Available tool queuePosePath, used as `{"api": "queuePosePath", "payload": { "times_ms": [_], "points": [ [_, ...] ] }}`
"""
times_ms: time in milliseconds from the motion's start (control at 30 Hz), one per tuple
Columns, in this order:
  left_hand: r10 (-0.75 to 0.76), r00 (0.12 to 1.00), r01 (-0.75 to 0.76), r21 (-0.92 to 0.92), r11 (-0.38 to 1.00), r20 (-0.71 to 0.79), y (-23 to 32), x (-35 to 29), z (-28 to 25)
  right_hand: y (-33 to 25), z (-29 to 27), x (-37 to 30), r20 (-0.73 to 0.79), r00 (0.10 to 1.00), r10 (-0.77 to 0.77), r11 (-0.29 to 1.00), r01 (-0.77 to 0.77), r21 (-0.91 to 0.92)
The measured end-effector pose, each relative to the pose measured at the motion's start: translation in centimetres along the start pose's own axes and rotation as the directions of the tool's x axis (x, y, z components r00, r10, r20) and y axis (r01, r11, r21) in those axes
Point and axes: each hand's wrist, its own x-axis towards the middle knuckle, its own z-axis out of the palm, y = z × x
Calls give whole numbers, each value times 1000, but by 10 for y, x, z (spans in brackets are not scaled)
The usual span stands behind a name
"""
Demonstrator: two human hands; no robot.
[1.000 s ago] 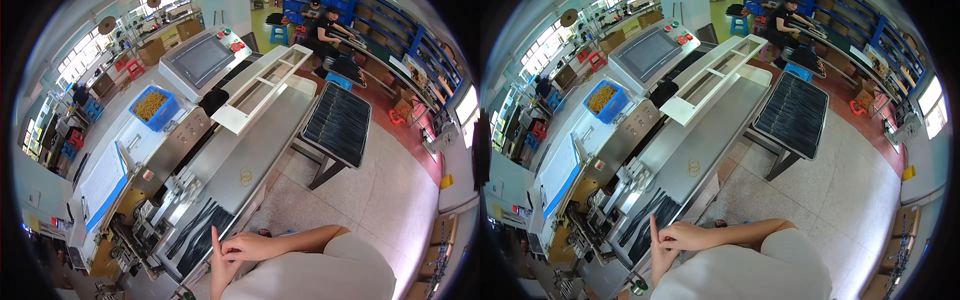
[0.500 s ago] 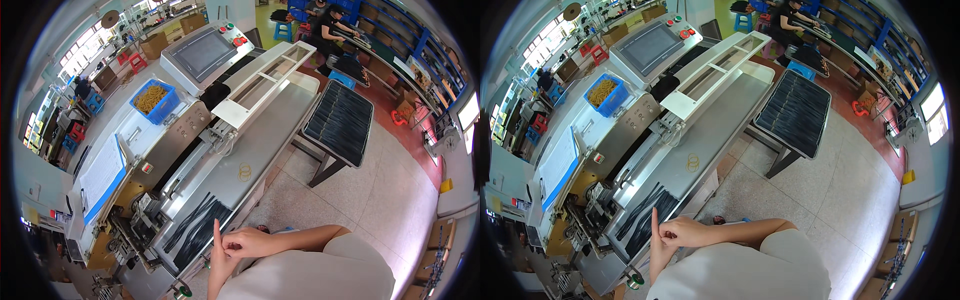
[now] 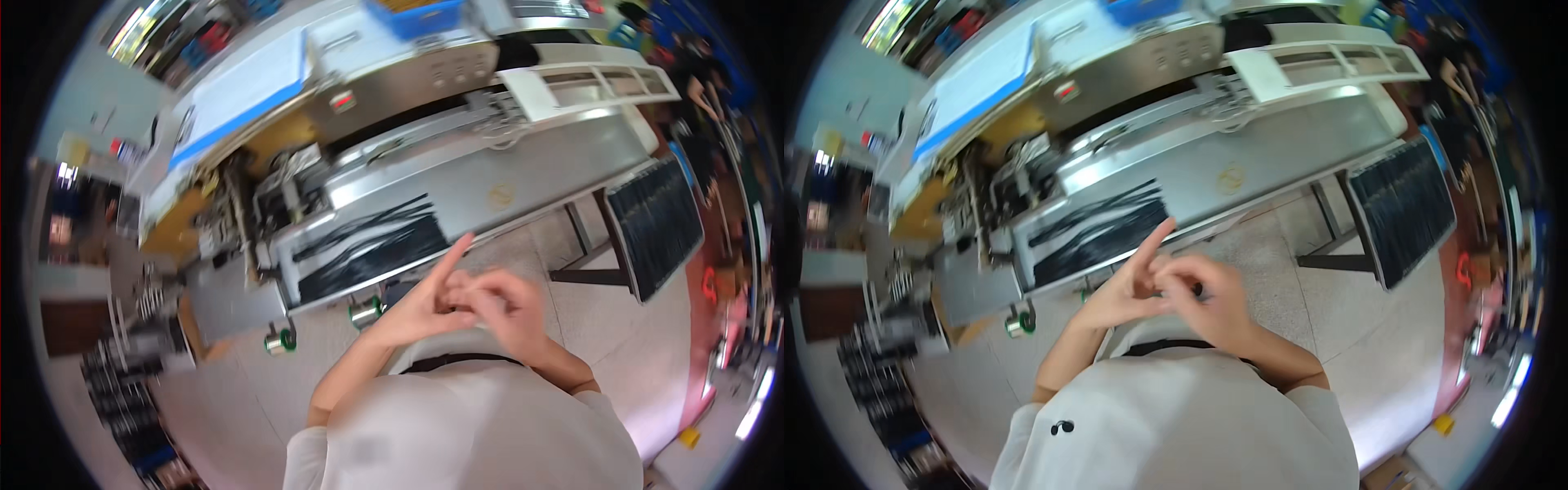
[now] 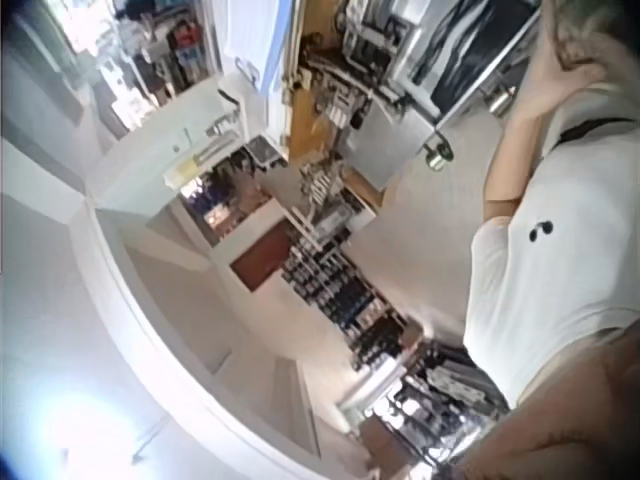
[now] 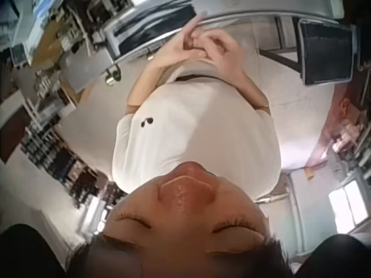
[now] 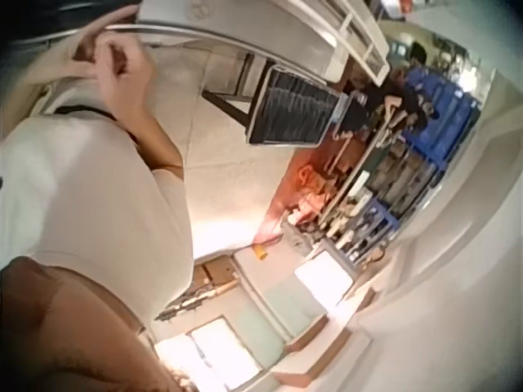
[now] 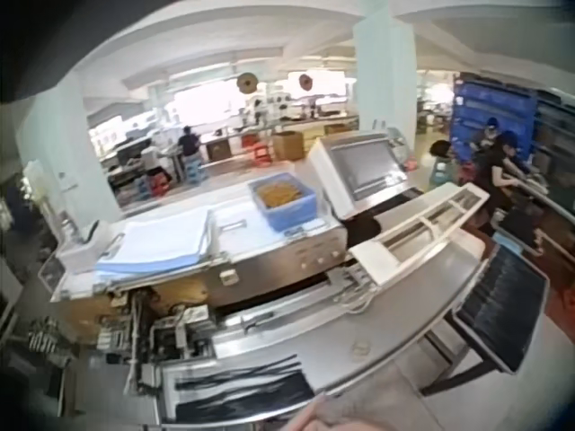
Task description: Assembling and inspecting electronic components on a production line.
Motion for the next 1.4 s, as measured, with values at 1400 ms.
{"api": "queuePosePath", "payload": {
  "times_ms": [1400],
  "points": [
    [-21, 999, 26, -103, 994, 42, 8, -17, 7, -19, 6, 8, 314, 928, -201, 968, 140, 206]
  ]
}}
